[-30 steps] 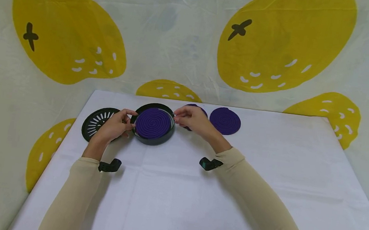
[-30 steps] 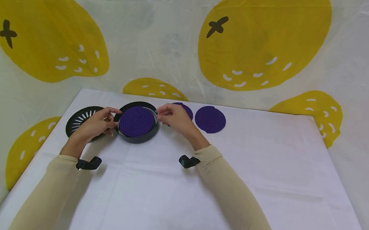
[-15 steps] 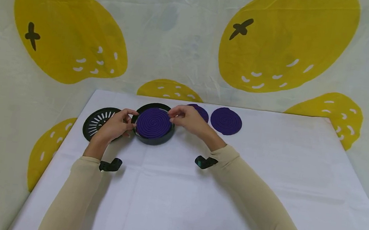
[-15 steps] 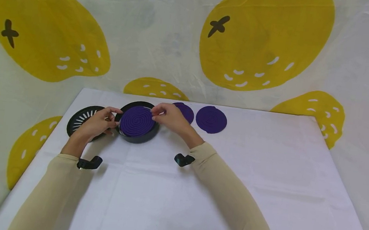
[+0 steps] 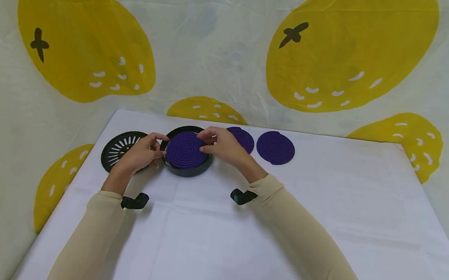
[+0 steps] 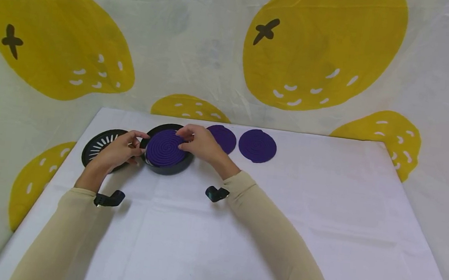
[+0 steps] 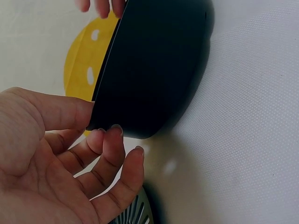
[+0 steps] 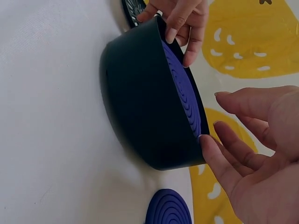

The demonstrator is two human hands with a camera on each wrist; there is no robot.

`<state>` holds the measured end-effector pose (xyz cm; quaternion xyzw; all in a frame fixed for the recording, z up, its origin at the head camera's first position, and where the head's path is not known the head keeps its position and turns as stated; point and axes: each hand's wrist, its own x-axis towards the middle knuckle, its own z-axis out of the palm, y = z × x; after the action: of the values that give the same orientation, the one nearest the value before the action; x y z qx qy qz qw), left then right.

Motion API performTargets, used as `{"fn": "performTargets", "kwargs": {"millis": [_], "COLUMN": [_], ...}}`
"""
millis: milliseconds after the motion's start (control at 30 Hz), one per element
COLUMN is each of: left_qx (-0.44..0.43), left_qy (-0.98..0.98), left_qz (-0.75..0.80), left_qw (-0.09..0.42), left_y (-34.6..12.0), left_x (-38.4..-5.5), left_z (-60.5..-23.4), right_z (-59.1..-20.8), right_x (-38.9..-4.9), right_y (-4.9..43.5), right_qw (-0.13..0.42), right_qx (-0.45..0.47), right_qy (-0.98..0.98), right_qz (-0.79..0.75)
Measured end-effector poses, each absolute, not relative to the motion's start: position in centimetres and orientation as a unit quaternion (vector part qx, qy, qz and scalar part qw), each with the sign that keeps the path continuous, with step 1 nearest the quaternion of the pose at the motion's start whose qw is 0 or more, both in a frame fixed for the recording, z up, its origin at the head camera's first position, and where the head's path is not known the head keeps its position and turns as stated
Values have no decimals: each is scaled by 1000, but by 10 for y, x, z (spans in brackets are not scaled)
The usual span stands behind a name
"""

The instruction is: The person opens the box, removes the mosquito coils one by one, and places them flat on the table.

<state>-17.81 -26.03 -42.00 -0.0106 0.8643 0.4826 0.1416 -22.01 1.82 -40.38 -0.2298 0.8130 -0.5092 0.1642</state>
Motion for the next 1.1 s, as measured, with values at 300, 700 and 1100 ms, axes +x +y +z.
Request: {"fn": "performTargets", "kwargs": {"millis": [300,700,1100], "left_qx": [-11,-10,-15], "left_qy": [862,867,867], "left_qz": [487,478,479], "left_qw": [142,138,136], "left_y": [-262,-260,-259], "left_x": [-178,-179,-178], "left_z": [-421,-420,-421], "right_z": [-403,-411,-410], "right_x": [-222,-224,-224], "right_y": [8,1,-1], "right_qw": [144,137,136], "right_qx": [-239,-234,-225], "right_qy": [837,847,848], "right_qz": [-470,-457,-460]}}
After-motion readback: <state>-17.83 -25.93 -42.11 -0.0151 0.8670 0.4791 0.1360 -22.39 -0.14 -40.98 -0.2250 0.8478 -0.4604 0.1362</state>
